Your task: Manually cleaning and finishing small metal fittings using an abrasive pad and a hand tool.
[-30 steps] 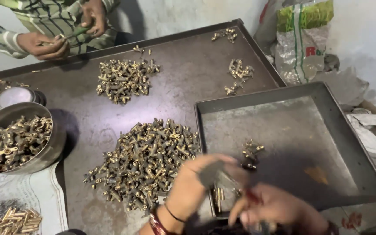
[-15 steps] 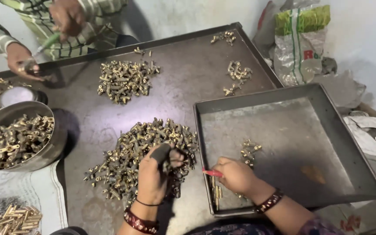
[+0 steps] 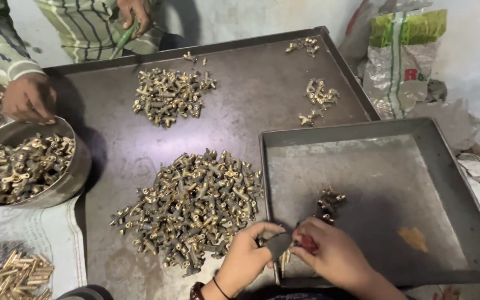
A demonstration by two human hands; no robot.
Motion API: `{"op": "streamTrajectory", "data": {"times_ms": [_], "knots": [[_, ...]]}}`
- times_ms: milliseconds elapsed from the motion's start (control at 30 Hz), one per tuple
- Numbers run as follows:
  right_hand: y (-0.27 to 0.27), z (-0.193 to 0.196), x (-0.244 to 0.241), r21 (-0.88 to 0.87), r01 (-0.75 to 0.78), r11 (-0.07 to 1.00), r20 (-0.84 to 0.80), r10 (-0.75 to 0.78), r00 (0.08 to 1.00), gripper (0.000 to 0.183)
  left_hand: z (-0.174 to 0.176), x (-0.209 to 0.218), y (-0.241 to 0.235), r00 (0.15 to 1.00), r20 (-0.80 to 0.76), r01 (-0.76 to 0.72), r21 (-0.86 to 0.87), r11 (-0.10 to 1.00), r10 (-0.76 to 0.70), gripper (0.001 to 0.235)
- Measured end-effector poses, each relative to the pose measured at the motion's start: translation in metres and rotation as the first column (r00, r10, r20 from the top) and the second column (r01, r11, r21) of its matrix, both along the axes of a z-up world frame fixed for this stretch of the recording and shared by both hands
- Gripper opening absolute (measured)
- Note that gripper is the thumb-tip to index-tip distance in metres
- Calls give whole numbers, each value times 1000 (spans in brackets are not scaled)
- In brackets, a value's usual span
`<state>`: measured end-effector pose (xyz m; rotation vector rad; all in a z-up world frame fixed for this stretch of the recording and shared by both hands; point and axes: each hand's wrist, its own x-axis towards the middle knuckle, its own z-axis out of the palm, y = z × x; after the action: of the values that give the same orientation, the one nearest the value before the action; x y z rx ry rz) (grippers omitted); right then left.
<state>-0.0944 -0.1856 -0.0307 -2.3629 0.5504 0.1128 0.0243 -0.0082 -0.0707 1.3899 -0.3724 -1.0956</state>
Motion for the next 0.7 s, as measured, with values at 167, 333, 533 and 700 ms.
{"op": "streamTrajectory", "data": {"times_ms": [167,333,533,700], "knots": [[3,10,-11,-156,-71,985,407,129,904,25,13,-2,-8,988,151,32,66,997,-42,18],[7,29,-18,19,-55,998,398,43,916,29,10,-10,-2,999,-32,-15,-56,998,13,20],[24,35,-26,34,-193,981,620,131,773,30,8,-22,12,901,-429,-104,-365,925,-68,15],[37,29,-25,-309,-157,938,722,339,603,35,4,-30,16,832,-544,-175,-446,878,-111,18]]}}
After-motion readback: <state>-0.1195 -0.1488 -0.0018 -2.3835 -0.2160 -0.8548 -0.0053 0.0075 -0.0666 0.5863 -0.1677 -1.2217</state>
